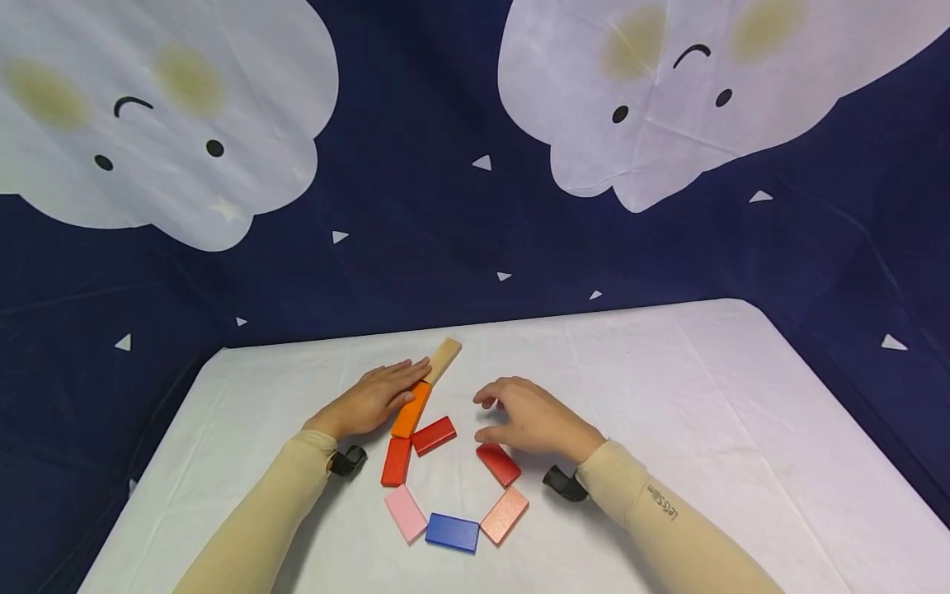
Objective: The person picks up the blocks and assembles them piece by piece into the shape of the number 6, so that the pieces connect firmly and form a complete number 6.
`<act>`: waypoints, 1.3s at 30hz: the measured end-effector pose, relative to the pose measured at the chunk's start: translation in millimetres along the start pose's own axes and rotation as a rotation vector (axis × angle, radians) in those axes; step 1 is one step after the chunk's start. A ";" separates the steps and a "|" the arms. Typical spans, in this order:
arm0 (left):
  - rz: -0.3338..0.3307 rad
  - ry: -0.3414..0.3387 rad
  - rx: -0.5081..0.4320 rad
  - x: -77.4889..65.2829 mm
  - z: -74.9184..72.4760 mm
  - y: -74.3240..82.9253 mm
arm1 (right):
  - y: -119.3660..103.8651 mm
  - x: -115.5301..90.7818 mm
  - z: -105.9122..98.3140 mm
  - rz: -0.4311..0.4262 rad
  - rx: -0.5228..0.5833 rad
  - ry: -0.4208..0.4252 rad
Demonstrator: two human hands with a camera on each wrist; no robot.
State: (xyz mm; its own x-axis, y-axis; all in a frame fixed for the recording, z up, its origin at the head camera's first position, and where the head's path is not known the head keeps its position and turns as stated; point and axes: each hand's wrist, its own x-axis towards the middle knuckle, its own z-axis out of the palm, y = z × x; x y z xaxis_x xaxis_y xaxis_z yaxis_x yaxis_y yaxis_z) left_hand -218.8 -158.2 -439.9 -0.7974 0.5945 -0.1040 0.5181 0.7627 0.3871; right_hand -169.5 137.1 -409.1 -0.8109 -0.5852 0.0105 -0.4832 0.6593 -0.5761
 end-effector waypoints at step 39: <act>-0.004 -0.001 0.002 0.5 0.4 -0.6 | 14.7 -5.7 21.3 -0.136 -0.180 -0.072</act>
State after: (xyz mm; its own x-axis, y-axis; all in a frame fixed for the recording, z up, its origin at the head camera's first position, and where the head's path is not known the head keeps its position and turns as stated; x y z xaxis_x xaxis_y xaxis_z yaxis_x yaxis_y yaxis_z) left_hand -219.4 -158.3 -440.6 -0.7994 0.5914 -0.1062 0.5155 0.7658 0.3844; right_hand -165.0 140.1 -435.0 -0.7120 -0.7020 0.0163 -0.6426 0.6420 -0.4182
